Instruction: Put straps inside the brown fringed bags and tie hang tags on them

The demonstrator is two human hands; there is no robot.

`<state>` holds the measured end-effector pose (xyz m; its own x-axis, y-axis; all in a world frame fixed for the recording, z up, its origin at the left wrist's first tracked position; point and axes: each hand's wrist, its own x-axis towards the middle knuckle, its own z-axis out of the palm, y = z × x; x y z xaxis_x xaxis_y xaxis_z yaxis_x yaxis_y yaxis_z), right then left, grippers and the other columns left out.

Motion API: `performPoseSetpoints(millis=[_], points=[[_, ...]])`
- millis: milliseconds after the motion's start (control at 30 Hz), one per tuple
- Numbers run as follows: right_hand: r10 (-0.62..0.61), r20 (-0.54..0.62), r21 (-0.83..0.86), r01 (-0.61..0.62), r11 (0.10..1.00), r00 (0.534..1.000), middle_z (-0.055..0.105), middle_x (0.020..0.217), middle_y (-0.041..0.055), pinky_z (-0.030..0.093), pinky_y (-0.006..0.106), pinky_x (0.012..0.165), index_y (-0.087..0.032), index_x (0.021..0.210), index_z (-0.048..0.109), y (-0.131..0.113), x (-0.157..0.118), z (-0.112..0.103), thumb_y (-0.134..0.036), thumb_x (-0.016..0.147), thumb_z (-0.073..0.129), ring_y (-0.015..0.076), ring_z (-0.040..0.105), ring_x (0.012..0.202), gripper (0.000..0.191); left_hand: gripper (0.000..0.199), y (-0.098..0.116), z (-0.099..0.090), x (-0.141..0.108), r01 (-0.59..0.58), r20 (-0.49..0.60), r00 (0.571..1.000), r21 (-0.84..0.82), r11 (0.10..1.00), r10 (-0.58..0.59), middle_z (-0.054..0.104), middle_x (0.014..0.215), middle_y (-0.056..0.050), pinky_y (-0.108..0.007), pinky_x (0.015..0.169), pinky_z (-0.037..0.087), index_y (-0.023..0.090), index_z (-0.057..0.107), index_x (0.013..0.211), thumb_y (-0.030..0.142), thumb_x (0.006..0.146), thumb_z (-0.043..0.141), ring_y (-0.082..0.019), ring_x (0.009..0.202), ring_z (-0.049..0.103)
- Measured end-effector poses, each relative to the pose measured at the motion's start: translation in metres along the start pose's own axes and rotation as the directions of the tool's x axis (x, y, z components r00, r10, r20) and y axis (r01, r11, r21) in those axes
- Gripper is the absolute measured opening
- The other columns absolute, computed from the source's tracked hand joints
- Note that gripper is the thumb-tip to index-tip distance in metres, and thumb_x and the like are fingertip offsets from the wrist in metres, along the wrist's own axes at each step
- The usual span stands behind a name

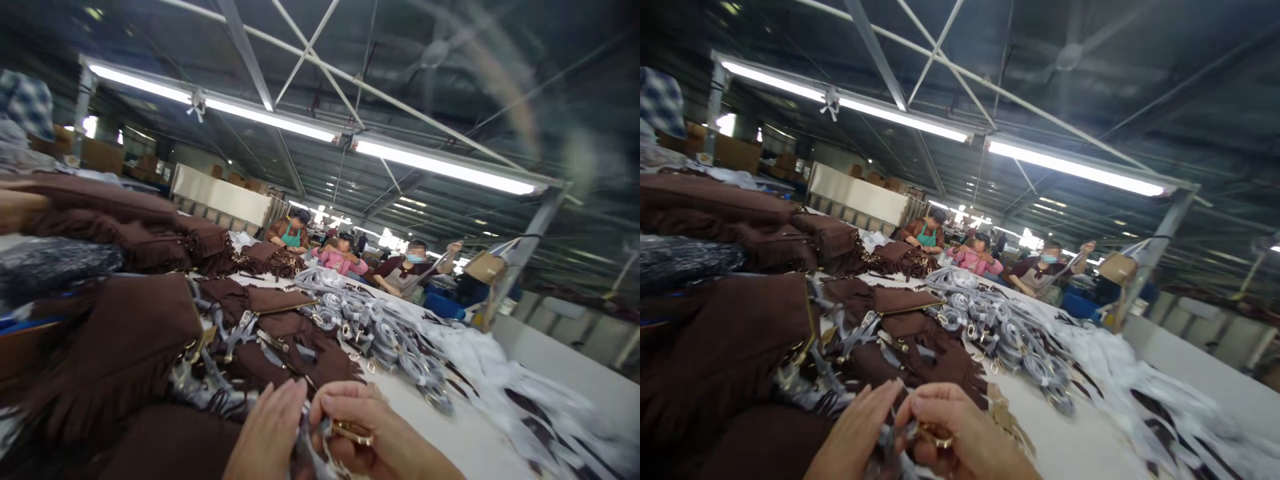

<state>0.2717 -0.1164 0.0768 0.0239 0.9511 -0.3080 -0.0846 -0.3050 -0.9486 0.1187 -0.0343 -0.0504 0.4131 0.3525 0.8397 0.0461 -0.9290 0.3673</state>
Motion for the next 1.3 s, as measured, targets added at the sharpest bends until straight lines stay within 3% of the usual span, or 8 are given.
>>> performPoseSetpoints(millis=[100,200,300,533,600,767,1133,1300], points=[[-0.017,0.036,0.092,0.013,0.996,0.999,0.065,0.063,0.0013,0.012,0.016,0.037,-0.016,0.081,0.062,0.022,-0.009,0.022,-0.045,0.073,0.073,0.0026,0.038,0.040,0.032,0.044,0.028,-0.007,-0.002,0.301,0.218,0.947,-0.345,0.889,-0.236,0.073,0.100,-0.008,-0.027,0.083,0.053,0.020,0.051,0.136,0.038,0.098,0.039,-0.021,0.091,0.069],[-0.158,-0.133,0.014,0.161,0.987,0.978,0.060,0.062,-0.0029,0.009,0.017,0.037,-0.018,0.087,0.060,0.040,-0.008,0.024,-0.056,0.074,0.069,0.0032,0.033,0.040,0.041,0.054,0.046,-0.016,-0.015,0.639,0.405,0.769,-0.523,0.564,-0.495,0.061,0.058,0.000,-0.022,0.051,0.042,0.015,0.062,0.112,0.059,0.096,0.034,-0.014,0.050,0.054],[-0.290,-0.204,-0.277,0.229,0.933,0.935,0.052,0.055,-0.0050,0.015,0.018,0.038,-0.018,0.078,0.059,0.051,-0.015,0.024,-0.063,0.079,0.058,0.0048,0.032,0.039,0.045,0.067,0.051,-0.026,-0.027,0.720,0.396,0.671,-0.549,0.423,-0.627,0.048,0.049,0.005,-0.022,0.045,0.030,0.014,0.057,0.106,0.074,0.087,0.036,-0.011,0.044,0.039],[-0.660,-0.052,-0.724,0.427,0.542,0.749,0.064,0.095,0.0059,0.045,0.027,0.072,-0.023,0.081,0.068,0.047,-0.046,0.053,-0.049,0.093,0.047,0.0171,0.057,0.078,0.036,0.059,0.063,-0.046,-0.031,0.669,0.288,0.737,-0.439,0.600,-0.611,0.043,0.052,0.006,-0.024,0.055,0.031,0.018,0.052,0.084,0.073,0.089,0.032,-0.011,0.049,0.040],[-0.585,-0.064,-0.629,0.423,0.653,0.808,0.062,0.104,0.0061,0.042,0.025,0.062,-0.023,0.086,0.072,0.043,-0.043,0.058,-0.050,0.091,0.051,0.0135,0.053,0.069,0.034,0.056,0.066,-0.049,-0.032,0.662,0.299,0.747,-0.423,0.619,-0.594,0.043,0.054,0.005,-0.024,0.054,0.030,0.019,0.050,0.078,0.071,0.091,0.032,-0.011,0.051,0.040],[-0.288,0.017,-0.180,0.287,0.941,0.957,0.041,0.055,-0.0058,0.012,0.022,0.043,-0.015,0.087,0.070,0.044,-0.024,0.065,-0.055,0.083,0.063,0.0063,0.024,0.045,0.041,0.054,0.072,-0.057,-0.032,0.631,0.357,0.776,-0.456,0.628,-0.520,0.043,0.062,0.004,-0.024,0.057,0.030,0.019,0.048,0.073,0.068,0.092,0.035,-0.012,0.057,0.040],[-0.373,-0.046,-0.025,0.373,0.928,0.926,0.046,0.061,-0.0042,0.018,0.023,0.047,-0.019,0.084,0.071,0.049,-0.019,0.071,-0.049,0.083,0.068,0.0076,0.024,0.050,0.030,0.042,0.065,-0.074,-0.029,0.691,0.473,0.723,-0.491,0.531,-0.504,0.055,0.061,0.003,-0.023,0.060,0.033,0.017,0.057,0.082,0.056,0.090,0.045,-0.012,0.058,0.042],[-0.489,-0.072,-0.327,0.443,0.835,0.869,0.058,0.076,0.0013,0.032,0.024,0.052,-0.019,0.085,0.070,0.048,-0.018,0.064,-0.051,0.087,0.058,0.0109,0.042,0.057,0.034,0.047,0.061,-0.068,-0.042,0.707,0.406,0.701,-0.507,0.494,-0.587,0.048,0.059,0.004,-0.022,0.056,0.031,0.018,0.054,0.076,0.062,0.089,0.045,-0.012,0.055,0.040]])
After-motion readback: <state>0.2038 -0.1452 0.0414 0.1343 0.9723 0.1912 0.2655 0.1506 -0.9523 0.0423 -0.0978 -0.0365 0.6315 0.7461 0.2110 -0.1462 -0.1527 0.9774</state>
